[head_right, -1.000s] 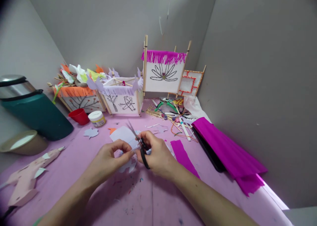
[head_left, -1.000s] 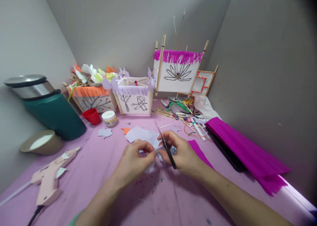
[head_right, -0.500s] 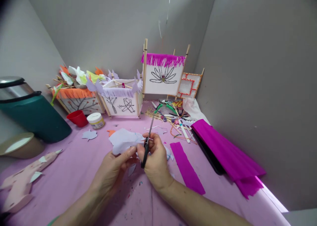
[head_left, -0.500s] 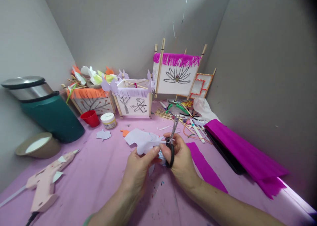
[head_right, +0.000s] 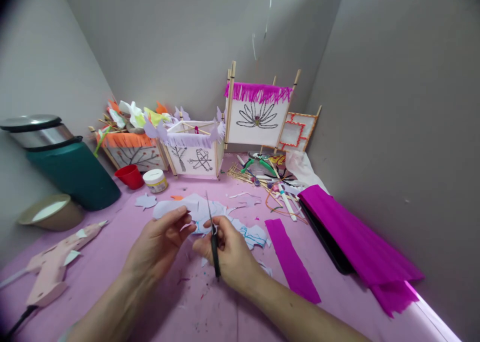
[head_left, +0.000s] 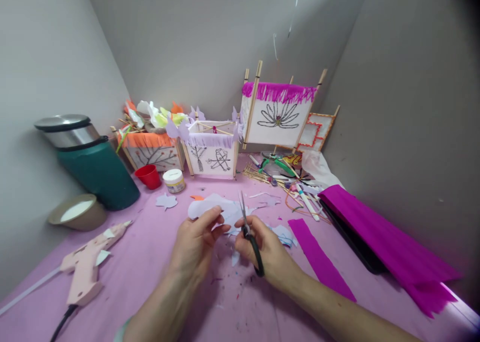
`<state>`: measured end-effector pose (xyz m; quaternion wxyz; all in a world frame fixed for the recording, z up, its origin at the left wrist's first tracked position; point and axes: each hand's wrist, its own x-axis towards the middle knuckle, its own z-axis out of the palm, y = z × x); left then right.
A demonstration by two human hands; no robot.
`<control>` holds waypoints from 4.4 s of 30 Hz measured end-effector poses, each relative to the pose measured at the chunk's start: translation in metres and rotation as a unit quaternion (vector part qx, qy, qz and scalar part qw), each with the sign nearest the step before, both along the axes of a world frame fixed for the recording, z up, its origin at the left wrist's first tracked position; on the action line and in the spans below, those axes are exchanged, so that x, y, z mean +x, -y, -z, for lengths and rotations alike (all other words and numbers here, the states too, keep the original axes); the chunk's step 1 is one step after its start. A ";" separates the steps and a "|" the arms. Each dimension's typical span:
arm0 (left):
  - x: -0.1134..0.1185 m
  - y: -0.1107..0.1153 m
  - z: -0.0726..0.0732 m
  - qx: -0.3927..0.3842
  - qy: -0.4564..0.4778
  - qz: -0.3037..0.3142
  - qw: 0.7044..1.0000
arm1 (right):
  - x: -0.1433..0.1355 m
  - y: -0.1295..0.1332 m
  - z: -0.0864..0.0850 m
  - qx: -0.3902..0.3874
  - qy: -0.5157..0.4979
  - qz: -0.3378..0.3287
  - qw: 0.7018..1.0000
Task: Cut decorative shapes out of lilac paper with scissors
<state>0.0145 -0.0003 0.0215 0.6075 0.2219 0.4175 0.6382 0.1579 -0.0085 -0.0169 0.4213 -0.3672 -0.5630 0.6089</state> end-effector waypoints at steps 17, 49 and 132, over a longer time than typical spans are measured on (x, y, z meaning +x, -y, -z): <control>0.007 0.005 0.001 -0.002 -0.023 0.024 0.999 | -0.003 0.004 0.008 0.039 0.089 -0.036 0.995; -0.012 -0.003 0.004 -0.006 -0.125 0.101 0.987 | 0.012 -0.003 0.001 0.071 0.161 -0.042 0.983; -0.036 -0.033 0.028 -0.012 -0.109 0.060 0.992 | 0.023 -0.030 0.008 0.351 0.624 0.133 0.686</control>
